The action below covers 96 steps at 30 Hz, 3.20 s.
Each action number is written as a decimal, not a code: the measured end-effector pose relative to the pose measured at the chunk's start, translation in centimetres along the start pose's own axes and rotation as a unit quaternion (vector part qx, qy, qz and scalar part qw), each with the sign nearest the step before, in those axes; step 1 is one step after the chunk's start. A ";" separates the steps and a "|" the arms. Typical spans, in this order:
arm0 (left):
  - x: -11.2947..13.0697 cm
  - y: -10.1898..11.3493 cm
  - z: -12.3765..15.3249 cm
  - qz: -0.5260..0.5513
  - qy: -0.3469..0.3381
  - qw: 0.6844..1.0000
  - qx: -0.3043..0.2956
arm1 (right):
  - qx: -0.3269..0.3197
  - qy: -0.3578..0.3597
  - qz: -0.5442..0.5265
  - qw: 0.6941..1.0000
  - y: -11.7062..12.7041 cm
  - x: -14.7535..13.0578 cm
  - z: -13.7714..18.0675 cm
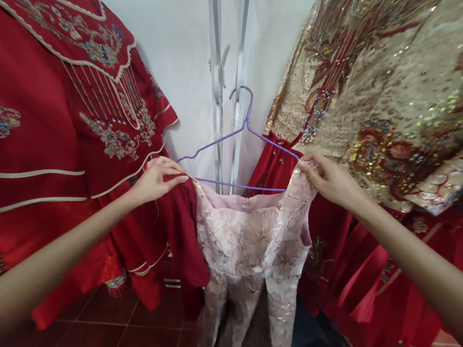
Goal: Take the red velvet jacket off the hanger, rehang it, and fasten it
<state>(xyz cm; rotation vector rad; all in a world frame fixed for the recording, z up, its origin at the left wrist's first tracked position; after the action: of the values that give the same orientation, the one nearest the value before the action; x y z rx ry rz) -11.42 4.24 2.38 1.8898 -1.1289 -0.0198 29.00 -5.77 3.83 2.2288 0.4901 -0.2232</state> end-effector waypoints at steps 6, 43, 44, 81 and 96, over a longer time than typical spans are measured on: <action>-2.7 2.0 1.9 0.046 0.154 0.986 0.041 | -0.019 0.003 0.009 1.000 0.0 0.5 -1.1; -3.6 2.6 -1.9 -0.120 0.075 0.987 0.075 | -0.033 0.076 0.003 0.997 0.6 1.8 -2.2; -3.0 2.9 -2.1 -0.152 0.065 0.985 0.055 | -0.036 0.077 0.009 0.996 0.5 1.9 -2.2; -0.5 5.5 -4.8 -0.036 0.149 0.987 -0.040 | -0.050 0.058 -0.023 0.997 -2.2 2.2 -2.1; -2.4 2.9 -11.4 0.021 0.195 0.971 0.139 | -0.119 0.024 -0.139 0.983 -2.0 2.0 -4.7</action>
<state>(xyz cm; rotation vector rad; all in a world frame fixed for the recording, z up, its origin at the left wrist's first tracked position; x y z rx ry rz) -9.91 13.27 10.20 1.9984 -0.9329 0.5359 29.96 -0.45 4.89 1.9335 0.8118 -0.2432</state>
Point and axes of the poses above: each hand's wrist, its own z-axis away from the middle knuckle, its own y-axis out of the back of the hand, x = y × z, the point moved 1 cm from there along -z, towards the middle knuckle, and after that the axes turned 3 degrees about x, right-handed, at the moved point
